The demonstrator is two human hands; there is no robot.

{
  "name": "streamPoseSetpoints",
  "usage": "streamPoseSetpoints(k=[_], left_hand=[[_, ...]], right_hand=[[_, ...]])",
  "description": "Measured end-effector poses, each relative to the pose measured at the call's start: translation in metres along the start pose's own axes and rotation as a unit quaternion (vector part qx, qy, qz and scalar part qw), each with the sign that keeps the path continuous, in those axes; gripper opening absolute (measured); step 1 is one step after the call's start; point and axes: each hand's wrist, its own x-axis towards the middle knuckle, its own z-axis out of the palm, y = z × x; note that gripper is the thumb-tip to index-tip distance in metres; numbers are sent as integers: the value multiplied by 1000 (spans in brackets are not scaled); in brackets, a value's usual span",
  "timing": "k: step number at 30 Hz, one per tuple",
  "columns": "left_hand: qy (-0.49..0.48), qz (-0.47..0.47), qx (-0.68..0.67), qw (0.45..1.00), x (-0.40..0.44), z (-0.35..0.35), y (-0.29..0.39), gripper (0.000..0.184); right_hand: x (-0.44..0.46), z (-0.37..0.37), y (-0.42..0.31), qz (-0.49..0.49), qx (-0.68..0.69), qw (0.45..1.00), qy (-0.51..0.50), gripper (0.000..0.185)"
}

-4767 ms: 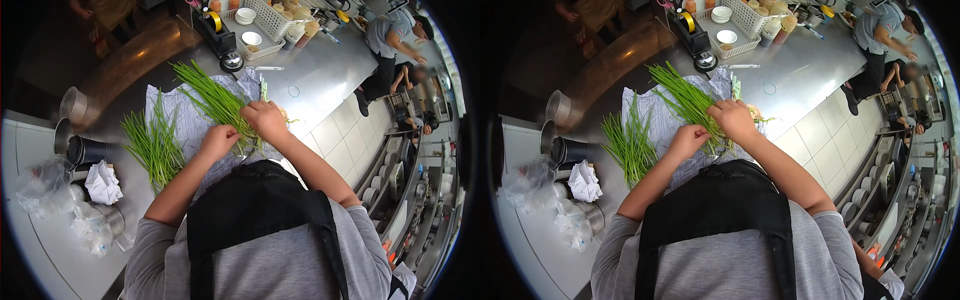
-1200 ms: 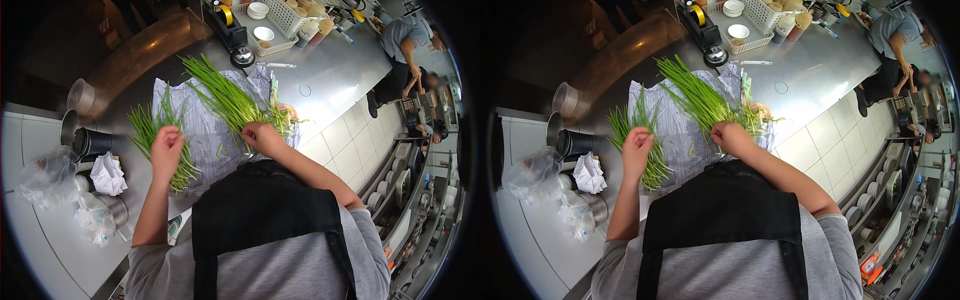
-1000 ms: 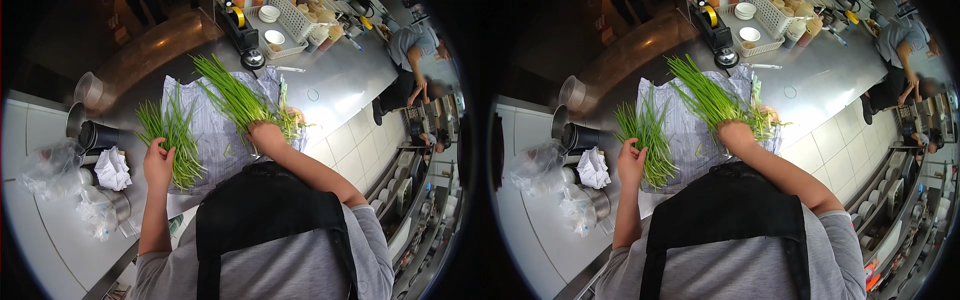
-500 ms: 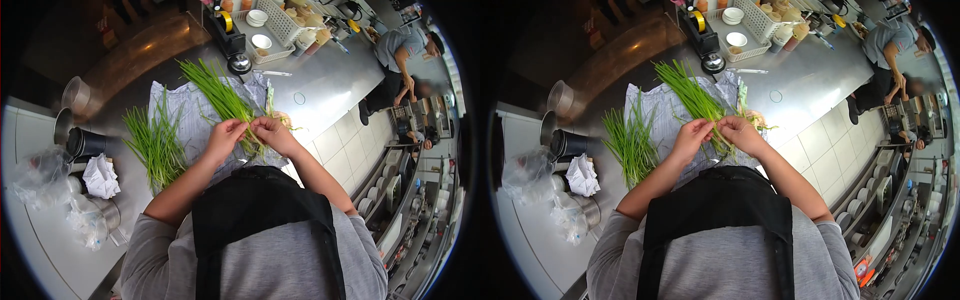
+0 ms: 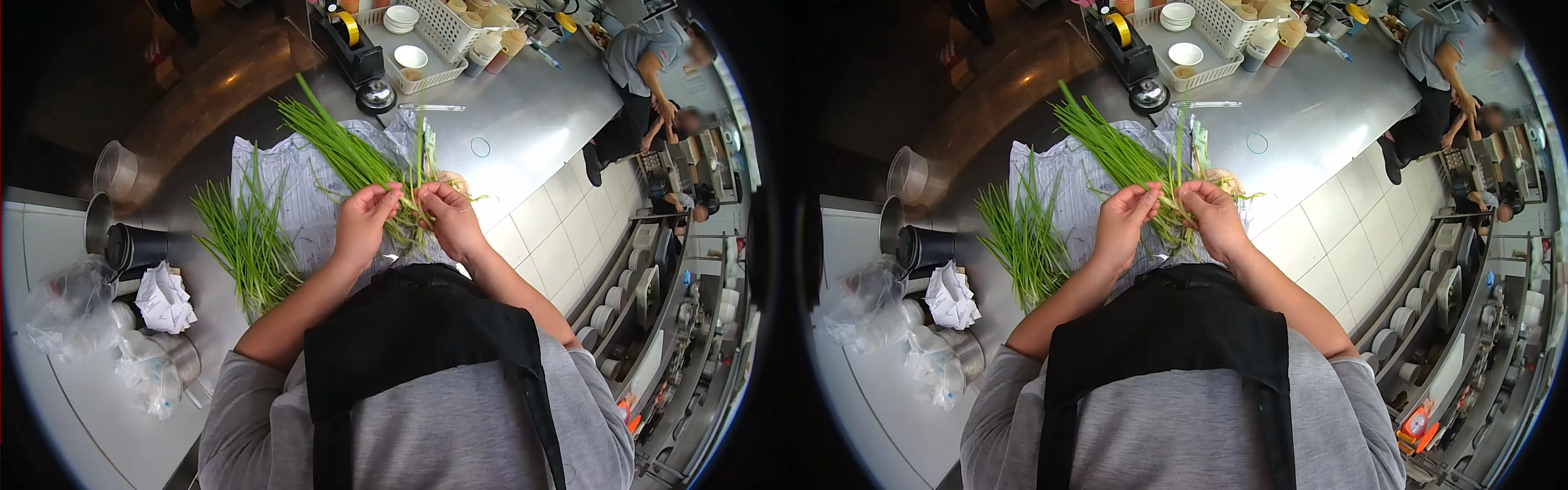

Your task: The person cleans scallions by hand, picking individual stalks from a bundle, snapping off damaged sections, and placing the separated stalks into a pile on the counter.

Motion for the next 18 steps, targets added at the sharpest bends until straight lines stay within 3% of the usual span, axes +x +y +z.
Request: streamPoseSetpoints(k=[2, 9, 12, 14, 15, 16, 17, 18], left_hand=[[3, 4, -4, 1000, -3, -3, 1, 18], [58, 52, -28, 997, -16, -26, 20, 21], [59, 52, -45, 996, -19, -29, 25, 20], [55, 50, -47, 996, -18, -28, 26, 20], [44, 50, -40, 997, -18, -27, 26, 21], [32, 51, -32, 998, -18, -26, 25, 22], [31, 51, -31, 998, -18, -24, 25, 22], [33, 41, -26, 998, -18, -22, 25, 21]], right_hand=[[4, -4, 0, -45, 31, 998, -27, 9], [7, -10, -8, -51, 77, 996, 9, 11], [11, -15, 0, -66, -32, 997, -21, 11], [14, -15, 6, -125, -224, 966, -33, 15], [14, -12, 4, -126, -224, 966, -33, 15], [14, -10, 0, -275, -389, 879, 2, 17], [13, -7, -4, -409, -531, 741, 37, 20], [9, 0, -10, -409, -531, 741, 38, 20]])
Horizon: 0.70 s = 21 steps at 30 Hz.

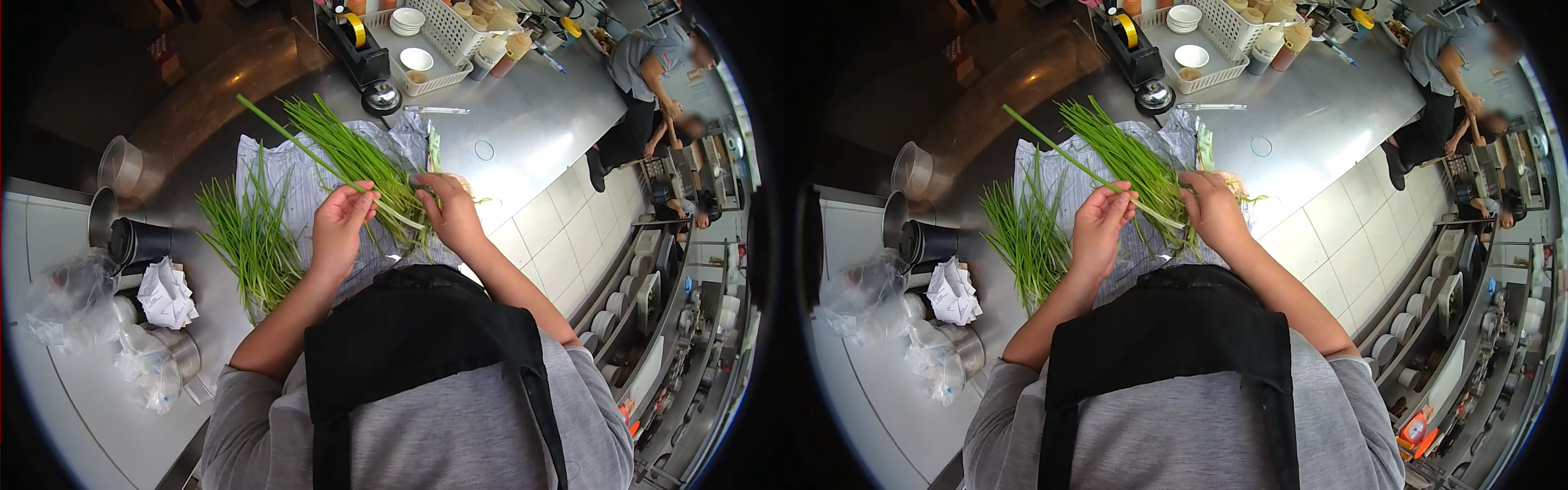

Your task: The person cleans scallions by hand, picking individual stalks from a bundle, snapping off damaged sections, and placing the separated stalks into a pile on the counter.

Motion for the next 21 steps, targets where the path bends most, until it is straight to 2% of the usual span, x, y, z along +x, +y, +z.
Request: streamPoseSetpoints(k=[3, 5, 6, 8, 10, 11, 13, 14, 15, 17, 19, 21], left_hand=[[-18, -15, 6, 1000, -1, 2, -5, 19], [-41, -20, 8, 999, 0, 2, -10, 18], [-37, -25, 12, 999, 0, 3, -11, 17], [-34, -27, 16, 999, 1, 4, -9, 16], [35, -17, -51, 998, -1, 9, 2, 17], [36, -12, -52, 998, 0, 6, 1, 17], [8, -28, -69, 997, 2, 0, -3, 19], [8, -21, -69, 997, 3, -1, -4, 19], [7, -8, -71, 997, 3, 1, -5, 20], [6, 6, -74, 997, 2, 1, -3, 21], [9, -6, -58, 998, 1, 1, -2, 21], [8, -6, -45, 999, 0, -1, -4, 22]], right_hand=[[11, -10, -26, -12, 67, 998, 12, 20], [12, -9, -36, 110, 195, 963, -150, 16], [11, -5, -36, 147, 208, 954, -157, 14], [10, -5, -38, 153, 202, 953, -164, 13], [8, -7, -40, 180, 208, 942, -194, 10], [5, -5, -37, 174, 207, 943, -195, 10], [-2, 7, -21, 221, 430, 862, -155, 9], [-7, 10, -7, 287, 535, 783, -135, 6], [-4, 6, -8, 282, 535, 784, -137, 6], [2, -4, -12, 427, 616, 662, -1, 5], [4, -10, -4, 427, 603, 674, 7, 6], [3, -11, 11, 363, 597, 715, -18, 7]])
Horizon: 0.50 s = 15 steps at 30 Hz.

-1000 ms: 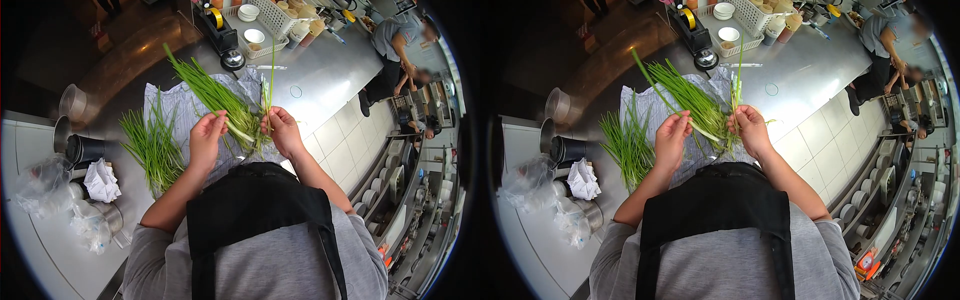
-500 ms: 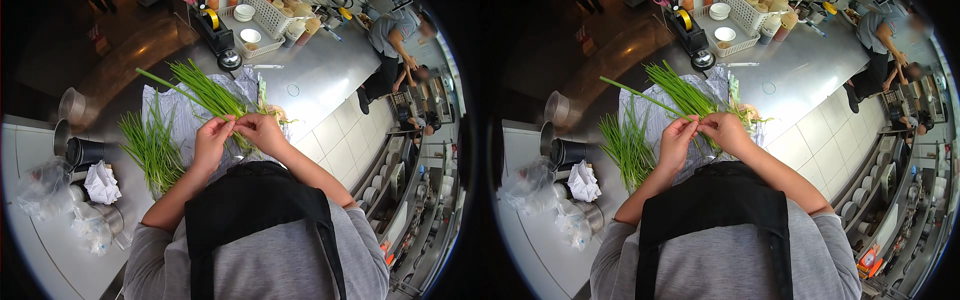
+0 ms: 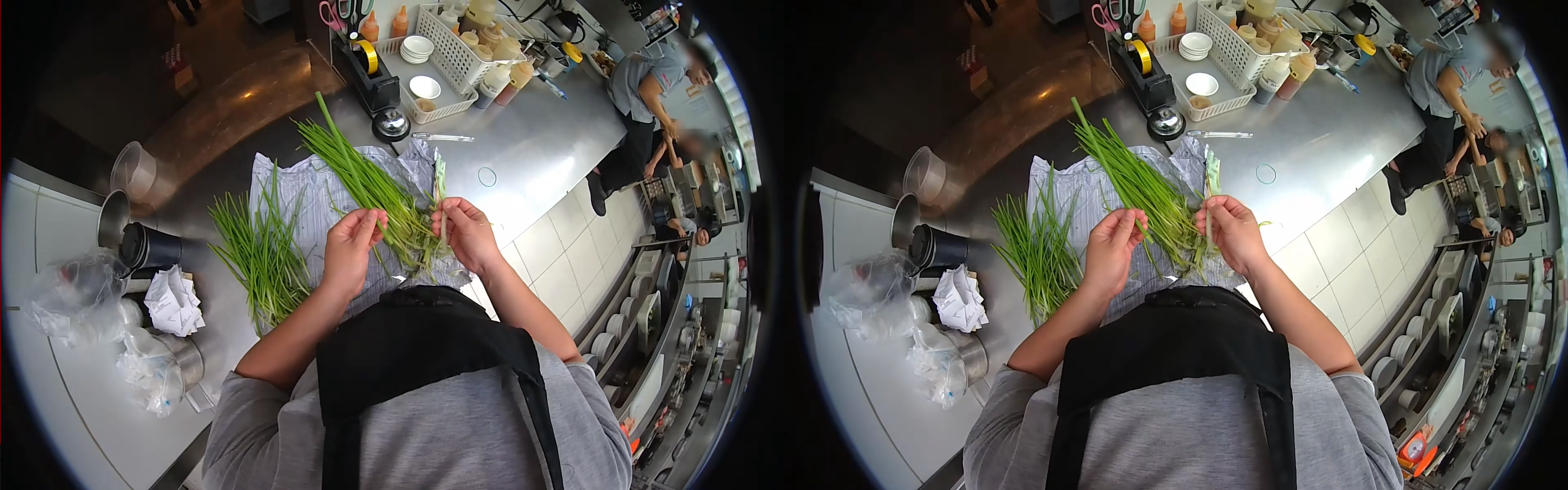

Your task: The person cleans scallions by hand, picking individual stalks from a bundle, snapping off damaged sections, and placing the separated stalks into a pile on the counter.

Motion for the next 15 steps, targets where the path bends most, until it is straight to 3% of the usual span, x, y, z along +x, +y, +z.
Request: streamPoseSetpoints(k=[2, 4, 5, 6, 9, 10, 12, 13, 14, 15], left_hand=[[-1, -3, 15, 1000, -4, -4, 0, 22], [10, 23, 83, 996, -10, -11, 5, 21], [11, 18, 83, 996, -15, -18, 11, 21], [36, 33, 143, 988, -22, -28, 19, 22], [111, 113, 286, 945, -42, -69, 34, 36], [112, 109, 288, 945, -50, -82, 40, 36], [160, 115, 350, 916, -64, -103, 54, 45], [162, 113, 351, 915, -71, -112, 58, 45], [163, 99, 435, 880, -77, -119, 63, 45], [163, 85, 515, 837, -82, -126, 67, 46]], right_hand=[[1, -3, -3, -5, -26, 1000, 6, 9], [0, -5, -3, -139, -268, 953, -12, 12], [-1, -6, -4, -190, -422, 886, 10, 16], [0, -10, -3, -185, -422, 888, 11, 16], [10, -16, 4, -295, -570, 767, 25, 18], [11, -10, 2, -292, -569, 769, 24, 18], [12, 6, -2, -480, -718, 500, 59, 17], [16, 9, 7, -454, -722, 522, 24, 17], [18, 15, 15, -454, -721, 523, 22, 17], [19, 23, 21, -391, -763, 516, -9, 15]])
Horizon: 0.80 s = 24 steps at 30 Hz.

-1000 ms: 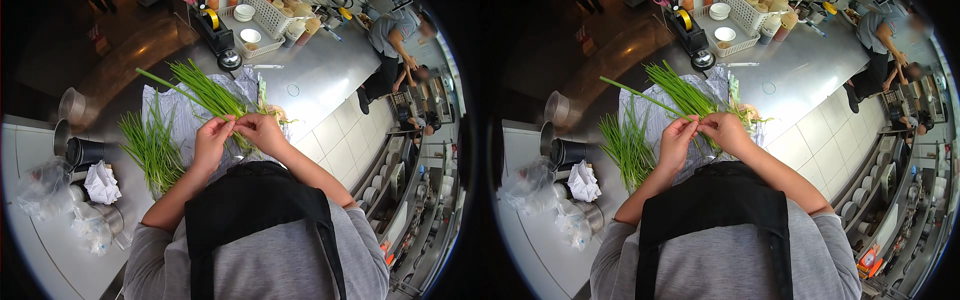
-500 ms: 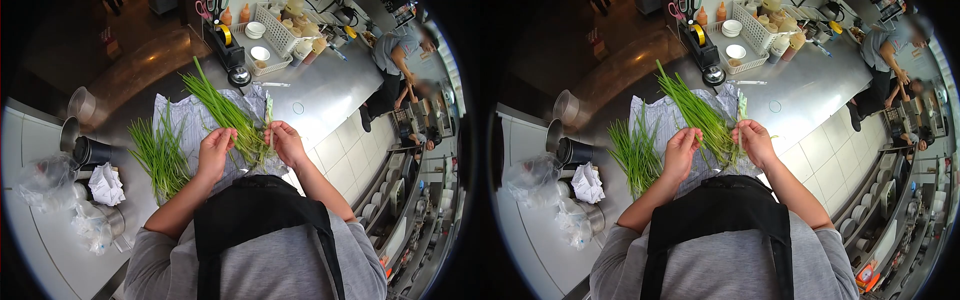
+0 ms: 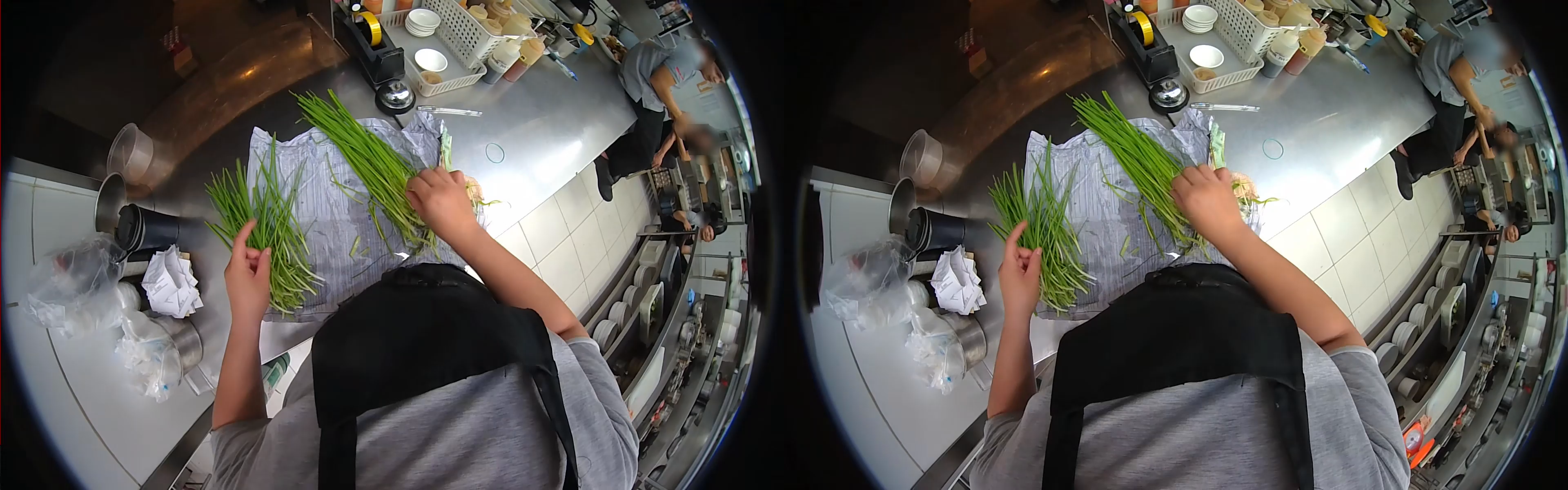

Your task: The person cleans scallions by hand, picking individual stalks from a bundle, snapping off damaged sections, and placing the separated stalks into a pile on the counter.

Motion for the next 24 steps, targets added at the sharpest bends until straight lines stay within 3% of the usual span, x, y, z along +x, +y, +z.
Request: streamPoseSetpoints(k=[1, 3, 4, 6, 7, 9, 10, 12, 13, 14, 15, 16, 17, 18, 20, 21, 23, 24], left_hand=[[2, -1, 1, 1000, -2, -4, -10, 46], [-60, -3, 143, 988, -3, -5, -32, 41], [-56, -4, 142, 988, -4, -7, -21, 41], [-51, -26, 275, 960, -6, -5, 4, 36], [-49, -27, 272, 961, -4, -1, 7, 36], [55, 111, 258, 958, 3, 9, 14, 34], [54, 110, 255, 959, 6, 16, 23, 34], [-37, 82, 100, 991, 15, 33, 49, 29], [-107, 35, 21, 993, 20, 48, 55, 27], [-176, -11, -58, 983, 25, 67, 56, 26], [-204, 13, -124, 971, 30, 91, 54, 25], [-232, 39, -190, 953, 34, 113, 52, 25], [-281, 13, -217, 935, 36, 130, 56, 28], [-332, -12, -242, 912, 37, 142, 62, 32], [-352, -33, -301, 886, 32, 155, 82, 35], [-368, -58, -357, 857, 31, 157, 90, 39], [-393, -90, -386, 830, 29, 159, 101, 40], [-380, -107, -430, 812, 28, 161, 104, 35]], right_hand=[[3, 3, -6, 6, -15, 997, -81, 14], [4, 13, -5, 14, -39, 995, -93, 12], [3, 22, -2, 30, -38, 994, -101, 12], [4, 24, 5, 43, -40, 992, -109, 13], [4, 18, 7, 65, 21, 991, -114, 12], [3, 8, 13, 89, 79, 986, -120, 12], [2, 4, 16, 110, 154, 975, -118, 12], [6, -10, 13, 129, 229, 958, -115, 11], [9, -26, 6, 191, 311, 919, -147, 9], [9, -35, 2, 249, 389, 869, -177, 7], [6, -34, 2, 249, 387, 870, -177, 7], [3, -31, 2, 233, 484, 830, -147, 6], [0, -31, 3, 215, 575, 781, -115, 7], [-1, -34, 2, 216, 572, 783, -112, 7], [0, -42, 0, 249, 659, 705, -81, 5], [-1, -45, 1, 252, 658, 706, -76, 5], [-5, -47, 2, 303, 737, 601, -53, 9], [-6, -47, 3, 307, 737, 600, -51, 9]])
